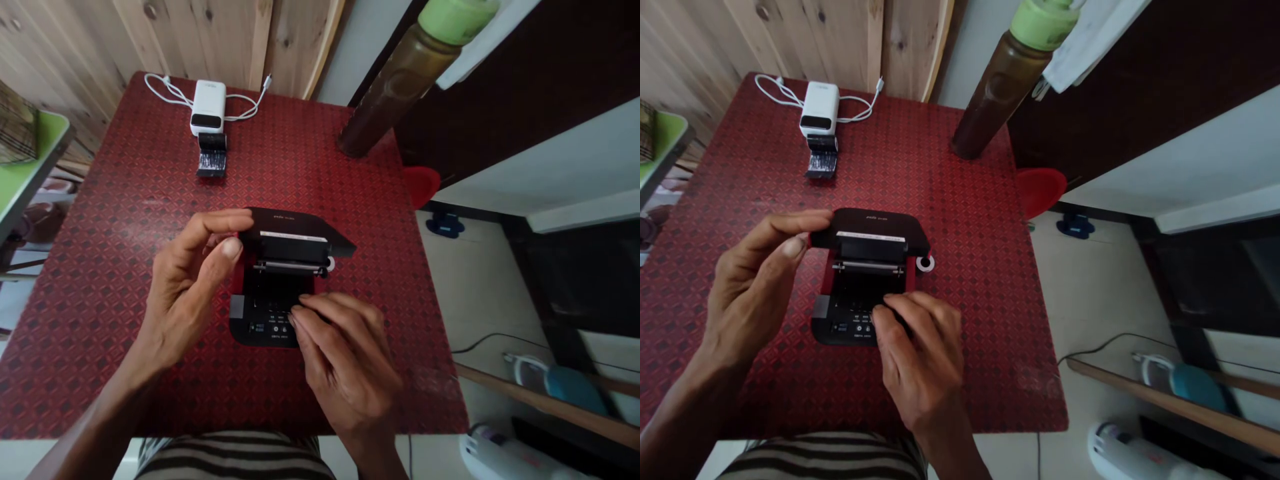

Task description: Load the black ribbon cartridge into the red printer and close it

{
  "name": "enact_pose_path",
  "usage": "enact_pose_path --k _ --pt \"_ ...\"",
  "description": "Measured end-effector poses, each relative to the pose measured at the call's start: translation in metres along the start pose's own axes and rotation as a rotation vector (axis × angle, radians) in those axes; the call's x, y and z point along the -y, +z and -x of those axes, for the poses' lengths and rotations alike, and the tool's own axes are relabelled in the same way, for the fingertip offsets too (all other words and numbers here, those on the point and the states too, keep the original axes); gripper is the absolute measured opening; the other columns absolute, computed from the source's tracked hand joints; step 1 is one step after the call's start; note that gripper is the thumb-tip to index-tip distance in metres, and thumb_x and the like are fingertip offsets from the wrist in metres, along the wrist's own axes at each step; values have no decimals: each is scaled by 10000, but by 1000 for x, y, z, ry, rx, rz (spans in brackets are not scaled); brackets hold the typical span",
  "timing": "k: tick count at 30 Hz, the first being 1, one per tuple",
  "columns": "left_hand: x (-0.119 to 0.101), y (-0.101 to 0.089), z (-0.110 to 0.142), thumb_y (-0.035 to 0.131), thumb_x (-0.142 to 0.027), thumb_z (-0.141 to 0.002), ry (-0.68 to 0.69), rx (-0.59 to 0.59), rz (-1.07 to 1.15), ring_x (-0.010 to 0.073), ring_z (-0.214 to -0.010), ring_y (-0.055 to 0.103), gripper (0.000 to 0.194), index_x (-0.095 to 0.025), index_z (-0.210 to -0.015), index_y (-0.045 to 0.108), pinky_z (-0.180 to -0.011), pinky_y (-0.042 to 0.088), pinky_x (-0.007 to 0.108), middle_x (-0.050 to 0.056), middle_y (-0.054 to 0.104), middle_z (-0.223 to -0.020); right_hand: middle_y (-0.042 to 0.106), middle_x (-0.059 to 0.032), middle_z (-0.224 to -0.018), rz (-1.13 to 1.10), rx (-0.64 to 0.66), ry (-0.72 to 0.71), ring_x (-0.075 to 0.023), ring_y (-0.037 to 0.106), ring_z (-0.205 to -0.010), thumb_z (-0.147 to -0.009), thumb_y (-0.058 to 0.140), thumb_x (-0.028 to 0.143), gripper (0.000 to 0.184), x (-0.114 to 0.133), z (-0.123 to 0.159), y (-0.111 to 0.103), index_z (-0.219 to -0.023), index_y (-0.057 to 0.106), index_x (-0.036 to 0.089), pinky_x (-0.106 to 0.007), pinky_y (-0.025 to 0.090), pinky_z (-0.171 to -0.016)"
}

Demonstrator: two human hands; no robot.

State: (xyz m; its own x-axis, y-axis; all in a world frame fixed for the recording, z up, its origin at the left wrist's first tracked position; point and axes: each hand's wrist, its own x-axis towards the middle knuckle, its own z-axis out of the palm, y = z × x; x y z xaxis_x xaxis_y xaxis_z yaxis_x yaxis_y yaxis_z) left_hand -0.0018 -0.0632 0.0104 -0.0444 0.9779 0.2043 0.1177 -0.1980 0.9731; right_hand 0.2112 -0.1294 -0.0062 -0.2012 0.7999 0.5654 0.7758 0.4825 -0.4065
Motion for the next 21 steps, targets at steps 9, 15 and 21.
enact_pose_path --k 9,15,21 --pt "15 11 27 802 -212 -1052 33 -90 -29 223 -1356 720 138 -303 -1152 830 -1200 571 391 25 786 -1342 717 -186 -1576 48 38 5 -308 606 -1577 -1068 714 77 157 2 4 -2 -1131 729 221 -492 554 -1253" --pt "29 11 39 913 -352 -956 -261 -94 174 341 -1668 512 667 -338 -1574 662 -1364 464 537 79 601 -1732 859 -131 -1378 19 44 22 -253 765 -1406 -1111 676 121 110 0 5 1 -1140 689 227 -456 544 -1254" --pt "23 14 40 866 -380 -1001 -415 -33 342 362 -1600 612 545 -320 -1526 733 -1326 530 530 72 673 -1691 862 -120 -1386 4 52 56 -239 770 -1407 -1120 682 147 79 2 4 1 -1149 693 220 -419 517 -1280"
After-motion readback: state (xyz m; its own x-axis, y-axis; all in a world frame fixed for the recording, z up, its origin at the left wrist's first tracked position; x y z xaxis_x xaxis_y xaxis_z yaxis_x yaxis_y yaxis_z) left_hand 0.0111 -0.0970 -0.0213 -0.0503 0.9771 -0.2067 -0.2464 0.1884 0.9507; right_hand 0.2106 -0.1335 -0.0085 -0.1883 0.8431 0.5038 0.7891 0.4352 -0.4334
